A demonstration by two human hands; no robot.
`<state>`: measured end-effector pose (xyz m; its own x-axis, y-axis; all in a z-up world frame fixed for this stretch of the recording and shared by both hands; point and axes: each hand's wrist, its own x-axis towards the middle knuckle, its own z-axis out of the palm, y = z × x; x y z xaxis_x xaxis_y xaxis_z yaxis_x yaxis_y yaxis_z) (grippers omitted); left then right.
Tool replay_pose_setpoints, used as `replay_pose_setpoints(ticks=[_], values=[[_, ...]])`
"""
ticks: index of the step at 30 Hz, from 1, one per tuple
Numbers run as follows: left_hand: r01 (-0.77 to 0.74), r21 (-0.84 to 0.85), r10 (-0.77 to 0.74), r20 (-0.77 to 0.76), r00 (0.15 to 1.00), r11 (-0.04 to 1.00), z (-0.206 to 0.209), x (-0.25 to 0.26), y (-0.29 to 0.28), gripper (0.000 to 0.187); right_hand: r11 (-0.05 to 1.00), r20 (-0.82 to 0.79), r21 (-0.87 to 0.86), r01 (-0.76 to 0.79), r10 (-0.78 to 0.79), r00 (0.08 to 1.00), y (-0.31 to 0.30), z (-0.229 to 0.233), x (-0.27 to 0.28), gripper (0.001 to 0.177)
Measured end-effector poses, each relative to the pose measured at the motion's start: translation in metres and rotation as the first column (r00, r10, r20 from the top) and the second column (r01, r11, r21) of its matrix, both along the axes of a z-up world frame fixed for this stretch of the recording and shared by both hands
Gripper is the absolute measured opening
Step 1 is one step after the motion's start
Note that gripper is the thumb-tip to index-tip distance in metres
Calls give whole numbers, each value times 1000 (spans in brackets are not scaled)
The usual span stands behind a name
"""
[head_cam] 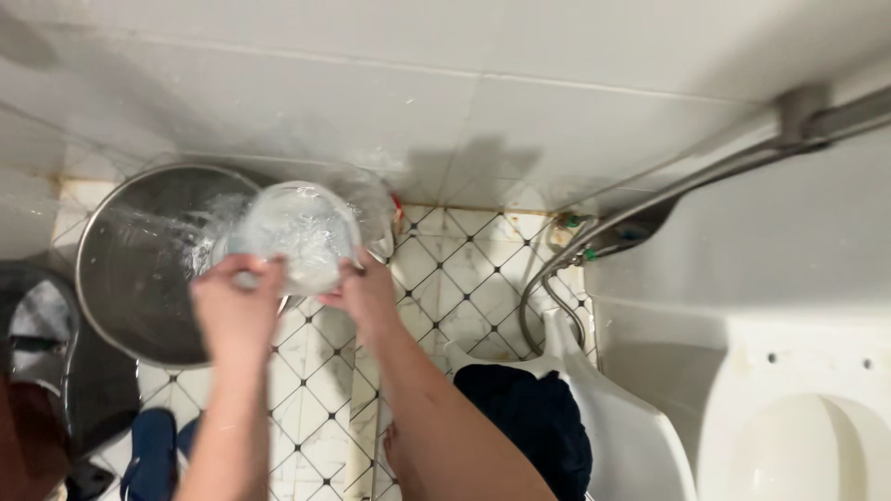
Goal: The person clips clothes onto a hanger and hangs it on a bar, rinses a tray, a plastic pitcher, and a bucket under running water, and places clothes onto a small stool.
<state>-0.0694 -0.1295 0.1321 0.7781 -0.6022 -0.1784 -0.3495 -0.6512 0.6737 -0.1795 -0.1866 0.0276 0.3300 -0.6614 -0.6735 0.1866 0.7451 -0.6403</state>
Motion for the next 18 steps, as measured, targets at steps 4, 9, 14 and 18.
replay_pose_setpoints(ticks=[4,9,14,18], values=[[260,-136,-225,229,947,956,21,-75,-40,31,995,-45,94,-19,24,999,-17,-18,-45,46],[410,-72,-366,328,871,909,58,-148,-69,41,979,601,176,99,-187,777,-36,8,-61,37],[638,209,-618,584,526,741,52,-183,-86,33,974,592,73,214,-215,777,-62,71,-69,42],[196,660,-683,727,77,725,44,-186,-103,53,935,449,-273,225,-83,890,-54,125,-81,55]])
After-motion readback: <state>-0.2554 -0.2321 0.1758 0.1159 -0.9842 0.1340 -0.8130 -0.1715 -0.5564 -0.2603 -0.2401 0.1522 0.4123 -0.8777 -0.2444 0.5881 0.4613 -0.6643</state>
